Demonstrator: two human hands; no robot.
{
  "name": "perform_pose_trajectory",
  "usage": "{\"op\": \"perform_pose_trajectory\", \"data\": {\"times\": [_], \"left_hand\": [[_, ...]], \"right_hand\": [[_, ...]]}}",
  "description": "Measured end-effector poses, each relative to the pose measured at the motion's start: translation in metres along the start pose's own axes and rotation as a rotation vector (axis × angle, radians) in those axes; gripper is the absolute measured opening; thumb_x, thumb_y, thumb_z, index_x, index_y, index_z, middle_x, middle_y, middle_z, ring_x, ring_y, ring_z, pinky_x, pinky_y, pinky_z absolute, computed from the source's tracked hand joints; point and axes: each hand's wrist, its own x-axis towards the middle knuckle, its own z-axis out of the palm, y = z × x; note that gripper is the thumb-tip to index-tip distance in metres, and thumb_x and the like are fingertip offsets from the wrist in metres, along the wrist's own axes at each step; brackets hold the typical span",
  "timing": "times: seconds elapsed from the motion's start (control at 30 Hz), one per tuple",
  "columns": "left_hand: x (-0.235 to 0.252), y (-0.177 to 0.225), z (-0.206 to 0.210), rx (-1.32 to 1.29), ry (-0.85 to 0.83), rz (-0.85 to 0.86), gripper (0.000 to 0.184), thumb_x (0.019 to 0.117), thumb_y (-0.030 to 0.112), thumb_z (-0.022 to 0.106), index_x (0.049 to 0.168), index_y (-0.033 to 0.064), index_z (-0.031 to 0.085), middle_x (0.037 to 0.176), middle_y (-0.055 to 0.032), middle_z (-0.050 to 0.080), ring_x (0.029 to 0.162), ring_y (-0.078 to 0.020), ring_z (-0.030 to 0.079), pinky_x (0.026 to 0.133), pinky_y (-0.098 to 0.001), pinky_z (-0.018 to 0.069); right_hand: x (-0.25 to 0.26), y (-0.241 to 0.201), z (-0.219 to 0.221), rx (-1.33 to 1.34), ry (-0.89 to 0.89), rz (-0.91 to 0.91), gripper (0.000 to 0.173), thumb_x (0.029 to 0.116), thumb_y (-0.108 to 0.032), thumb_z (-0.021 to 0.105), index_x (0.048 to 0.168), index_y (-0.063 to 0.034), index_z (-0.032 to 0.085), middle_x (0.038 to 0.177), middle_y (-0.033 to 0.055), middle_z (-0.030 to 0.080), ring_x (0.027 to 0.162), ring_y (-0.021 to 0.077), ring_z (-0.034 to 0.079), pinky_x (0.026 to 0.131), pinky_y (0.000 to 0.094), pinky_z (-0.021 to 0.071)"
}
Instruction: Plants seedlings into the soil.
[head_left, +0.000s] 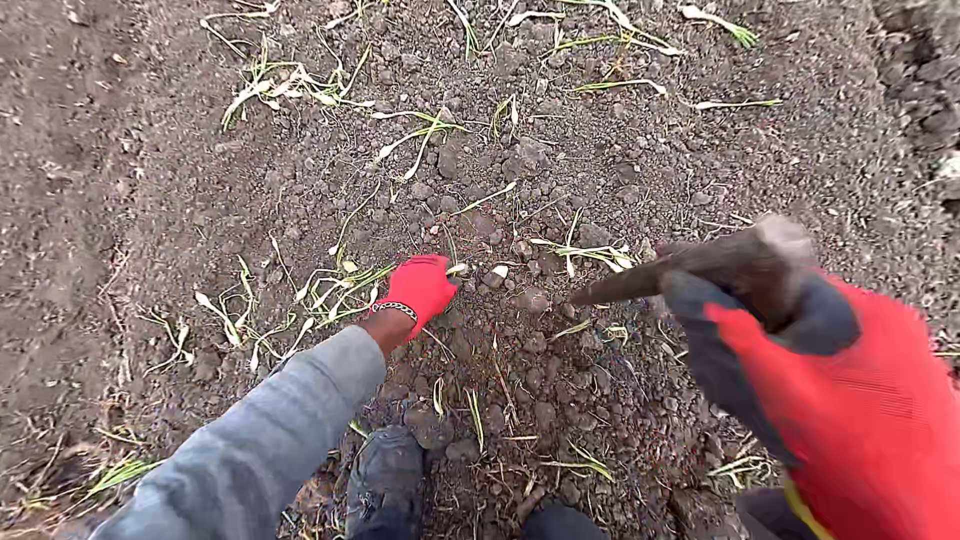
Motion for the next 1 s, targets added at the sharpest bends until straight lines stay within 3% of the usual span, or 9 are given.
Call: {"op": "perform_pose_trajectory", "data": {"times": [0.1, 0.17, 0.23, 0.33, 0.53, 0.7, 0.8, 0.9, 1.0], "left_hand": [[0.001, 0.005, -0.002, -0.079, -0.036, 0.043, 0.030, 0.0973, 0.036, 0.064, 0.108, 0.0093, 0.072, 0.110, -0.0185, 0.072, 0.111, -0.0386, 0.067, 0.089, -0.0652, 0.0528], [-0.005, -0.004, -0.016, -0.194, 0.028, 0.078, 0.028, 0.0988, 0.034, 0.063, 0.104, 0.0081, 0.072, 0.103, -0.0183, 0.072, 0.104, -0.0375, 0.069, 0.087, -0.0639, 0.0529], [-0.012, -0.011, -0.041, -0.497, 0.174, 0.119, 0.022, 0.0986, 0.029, 0.066, 0.100, 0.0082, 0.073, 0.089, -0.0130, 0.071, 0.084, -0.0289, 0.069, 0.077, -0.0553, 0.0555], [-0.021, 0.012, -0.041, -0.777, 0.208, 0.170, 0.012, 0.0956, 0.023, 0.069, 0.100, 0.0131, 0.074, 0.083, -0.0040, 0.071, 0.070, -0.0174, 0.066, 0.065, -0.0430, 0.0568], [-0.031, 0.062, 0.054, -0.179, -0.264, 0.309, 0.033, 0.1001, 0.037, 0.060, 0.113, 0.0076, 0.069, 0.112, -0.0173, 0.071, 0.110, -0.0363, 0.068, 0.089, -0.0613, 0.0550], [-0.032, 0.000, -0.029, -0.367, -0.051, 0.273, 0.027, 0.1032, 0.016, 0.057, 0.127, 0.0069, 0.063, 0.111, -0.0173, 0.070, 0.106, -0.0332, 0.069, 0.093, -0.0571, 0.0543], [-0.053, -0.038, -0.020, -0.470, 0.047, 0.262, 0.029, 0.1044, 0.013, 0.055, 0.132, 0.0102, 0.066, 0.111, -0.0135, 0.072, 0.098, -0.0274, 0.072, 0.091, -0.0528, 0.0586], [-0.081, -0.074, 0.012, -0.335, -0.030, 0.259, 0.028, 0.1040, 0.013, 0.057, 0.129, 0.0088, 0.070, 0.119, -0.0151, 0.072, 0.113, -0.0303, 0.068, 0.105, -0.0526, 0.0511], [-0.086, -0.096, -0.001, -0.275, 0.143, 0.270, 0.019, 0.1001, 0.019, 0.066, 0.113, 0.0093, 0.077, 0.109, -0.0156, 0.074, 0.106, -0.0328, 0.070, 0.098, -0.0556, 0.0538]], "right_hand": [[0.006, -0.025, -0.022, 0.325, -0.040, -0.328, 0.028, 0.1015, -0.012, 0.053, 0.076, -0.0120, 0.064, 0.064, -0.0059, 0.060, 0.054, 0.0002, 0.054, 0.051, 0.0159, 0.0464], [0.035, 0.004, -0.003, 0.229, -0.359, -0.396, 0.017, 0.1030, -0.013, 0.055, 0.101, -0.0026, 0.068, 0.082, 0.0022, 0.068, 0.071, 0.0090, 0.066, 0.060, 0.0279, 0.0562], [0.027, 0.017, 0.108, -0.083, -0.121, 0.012, 0.019, 0.0961, -0.025, 0.067, 0.107, -0.0102, 0.065, 0.079, 0.0070, 0.064, 0.065, 0.0233, 0.064, 0.054, 0.0485, 0.0525], [0.007, 0.078, 0.178, -0.224, -0.310, 0.212, 0.029, 0.0979, -0.031, 0.065, 0.115, -0.0080, 0.064, 0.091, 0.0166, 0.068, 0.083, 0.0357, 0.068, 0.071, 0.0621, 0.0541], [-0.042, 0.062, 0.079, -0.151, -0.059, 0.134, 0.035, 0.0909, -0.040, 0.061, 0.113, -0.0143, 0.070, 0.084, -0.0039, 0.071, 0.073, 0.0065, 0.068, 0.064, 0.0359, 0.0592], [-0.014, 0.052, 0.080, -0.304, -0.237, 0.163, 0.032, 0.0940, -0.038, 0.065, 0.109, -0.0100, 0.069, 0.078, 0.0071, 0.067, 0.070, 0.0249, 0.067, 0.063, 0.0535, 0.0542], [0.009, -0.024, 0.043, -0.145, -0.128, -0.018, 0.025, 0.0963, -0.044, 0.061, 0.102, -0.0203, 0.068, 0.068, -0.0056, 0.062, 0.052, 0.0100, 0.059, 0.044, 0.0348, 0.0508], [0.012, -0.088, 0.025, 0.209, -0.027, -0.278, 0.030, 0.0951, -0.009, 0.056, 0.065, -0.0161, 0.056, 0.053, -0.0096, 0.052, 0.045, -0.0011, 0.048, 0.042, 0.0154, 0.0406], [0.034, -0.083, 0.083, -0.002, -0.103, -0.280, 0.015, 0.1014, -0.026, 0.064, 0.095, -0.0133, 0.064, 0.069, -0.0052, 0.060, 0.054, 0.0034, 0.059, 0.046, 0.0229, 0.0509]]}}
